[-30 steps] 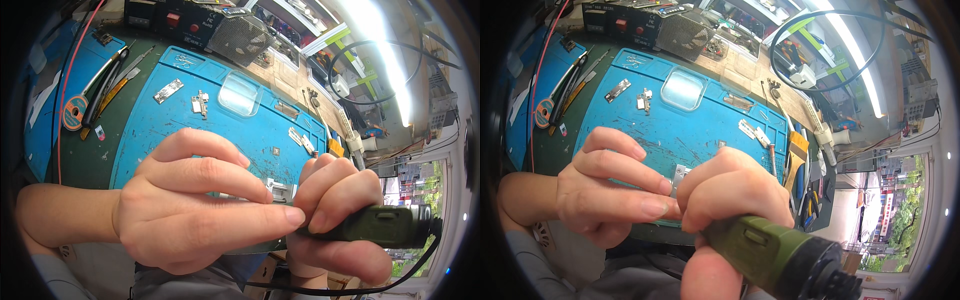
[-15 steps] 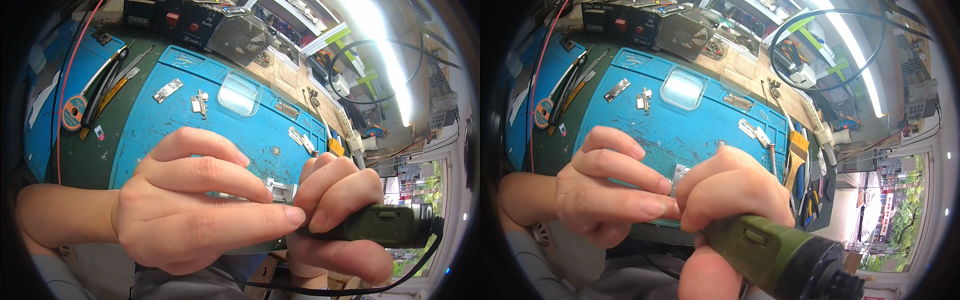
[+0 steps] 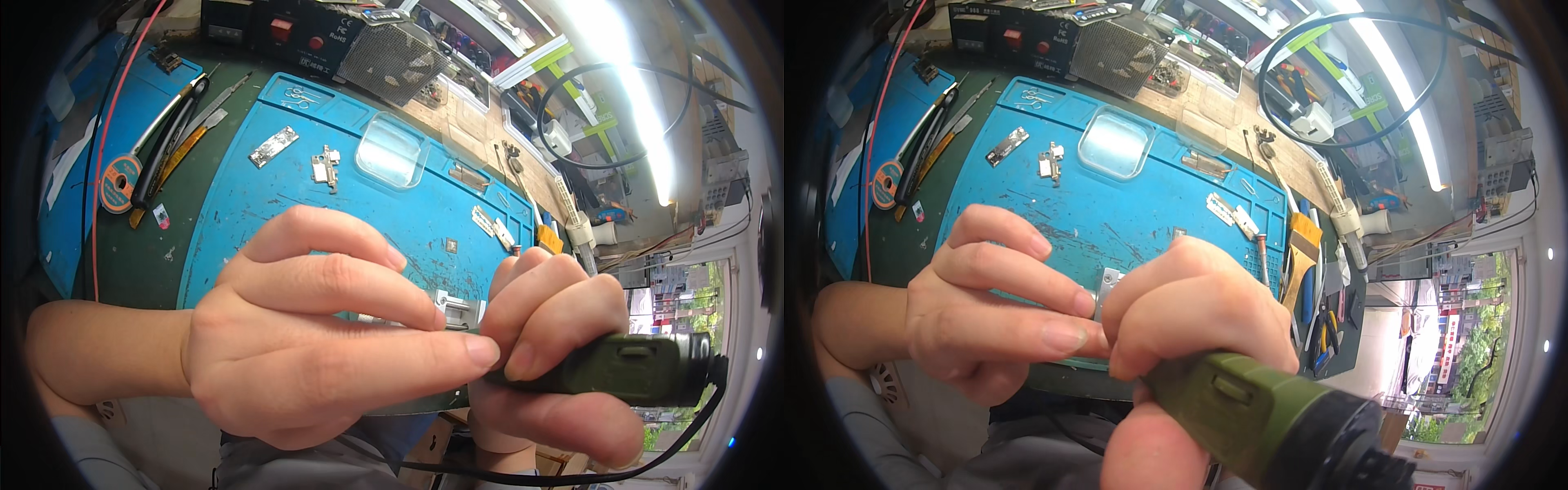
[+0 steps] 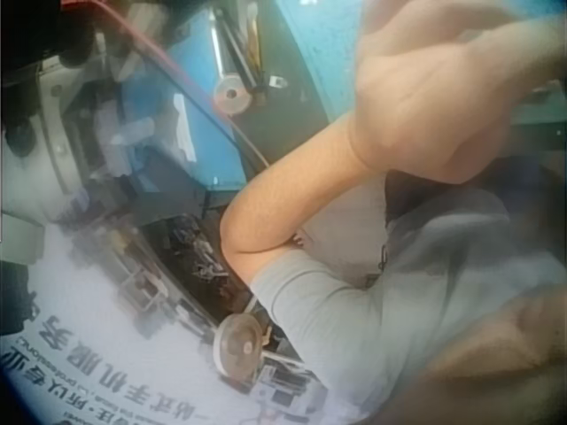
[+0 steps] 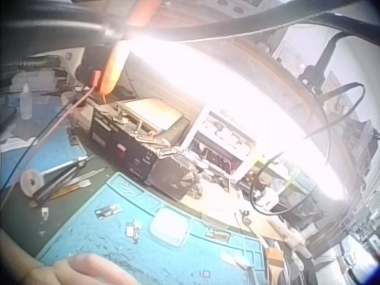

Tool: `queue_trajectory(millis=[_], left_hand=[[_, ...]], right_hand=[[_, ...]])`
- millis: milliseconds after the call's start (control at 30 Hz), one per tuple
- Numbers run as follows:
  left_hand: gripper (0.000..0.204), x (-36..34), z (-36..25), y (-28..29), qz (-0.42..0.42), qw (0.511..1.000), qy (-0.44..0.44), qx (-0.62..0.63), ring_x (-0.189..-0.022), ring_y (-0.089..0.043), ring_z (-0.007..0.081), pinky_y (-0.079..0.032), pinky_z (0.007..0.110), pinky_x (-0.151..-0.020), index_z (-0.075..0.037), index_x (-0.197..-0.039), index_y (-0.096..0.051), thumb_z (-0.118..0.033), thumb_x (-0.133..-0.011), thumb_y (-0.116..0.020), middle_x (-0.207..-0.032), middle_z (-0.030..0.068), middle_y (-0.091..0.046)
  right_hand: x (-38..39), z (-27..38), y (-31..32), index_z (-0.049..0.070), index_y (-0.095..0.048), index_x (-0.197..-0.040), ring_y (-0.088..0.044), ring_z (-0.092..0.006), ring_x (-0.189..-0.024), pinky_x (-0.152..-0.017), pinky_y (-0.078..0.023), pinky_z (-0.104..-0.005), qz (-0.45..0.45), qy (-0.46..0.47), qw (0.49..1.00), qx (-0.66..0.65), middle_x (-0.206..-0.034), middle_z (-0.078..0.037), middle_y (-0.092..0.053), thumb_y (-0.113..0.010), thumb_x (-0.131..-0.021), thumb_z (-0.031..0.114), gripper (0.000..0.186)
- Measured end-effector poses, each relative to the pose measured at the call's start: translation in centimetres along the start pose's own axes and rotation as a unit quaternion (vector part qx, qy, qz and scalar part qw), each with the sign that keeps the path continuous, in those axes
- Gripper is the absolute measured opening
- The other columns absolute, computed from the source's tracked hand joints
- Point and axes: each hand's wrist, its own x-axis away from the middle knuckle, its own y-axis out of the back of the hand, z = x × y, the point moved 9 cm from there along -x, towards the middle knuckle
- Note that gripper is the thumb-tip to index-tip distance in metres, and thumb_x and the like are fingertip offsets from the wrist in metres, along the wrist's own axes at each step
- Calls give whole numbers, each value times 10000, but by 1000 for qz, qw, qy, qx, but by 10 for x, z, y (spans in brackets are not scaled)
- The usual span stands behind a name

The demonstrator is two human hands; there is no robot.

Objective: The person uses a rotary tool to grind or polish a small metal component held in a vise. They then use a soldering iron to work on the same component, followed by cleaning the tool with a tissue. Finally, they use a small brush to clean the component.

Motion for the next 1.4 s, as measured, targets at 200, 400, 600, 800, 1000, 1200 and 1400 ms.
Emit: queue_trajectory(millis=[200,400,600,800,1000,1200,1400], left_hand=[[298,-1,0,0,4,1000,7,2,-958,-696,164,-468,361,-939,-85,-1148,-722,-10,-883,-608,-1029,48,-774],[306,0,0,0,3,1000,7,3,-967,-696,162,-466,362,-942,-86,-1155,-721,-12,-880,-608,-1032,45,-775],[309,0,0,0,3,1000,6,5,-973,-698,161,-462,367,-947,-83,-1155,-720,-15,-876,-605,-1034,42,-776],[310,0,0,0,4,1000,7,7,-974,-697,164,-461,368,-947,-82,-1149,-720,-15,-870,-603,-1034,45,-776],[290,0,0,1,3,1000,9,2,-972,-697,163,-462,369,-944,-83,-1143,-722,-31,-884,-602,-1033,47,-777],[275,-1,0,-1,1,1000,5,5,-970,-700,164,-463,369,-941,-79,-1142,-718,-38,-902,-589,-1028,43,-778],[275,0,0,0,0,1000,2,1,-973,-702,165,-460,374,-944,-68,-1150,-711,-43,-911,-577,-1020,40,-779]], right_hand=[[-3,5,-5,163,-453,-703,-406,-93,-565,-554,-279,-263,19,-38,999,30,-687,46,-445,-701,-910,611,552],[-2,2,-3,161,-459,-719,-371,-90,-564,-555,-269,-264,-2,-38,999,22,-658,40,-439,-690,-898,643,564],[-1,1,-1,159,-468,-735,-357,-86,-564,-558,-264,-264,-9,-36,999,24,-644,34,-444,-676,-893,672,576],[-3,3,-4,157,-475,-741,-342,-85,-564,-559,-256,-265,6,-14,1000,4,-641,24,-453,-669,-902,670,572],[-1,2,-4,157,-479,-743,-329,-85,-567,-560,-253,-265,-2,-45,999,22,-638,19,-454,-664,-886,710,600],[0,3,-5,157,-476,-748,-321,-79,-567,-558,-250,-264,1,-76,997,20,-635,20,-455,-649,-883,736,619],[-1,-4,-1,158,-471,-755,-308,-72,-567,-551,-239,-256,0,-15,1000,-14,-633,24,-455,-629,-874,776,649]])
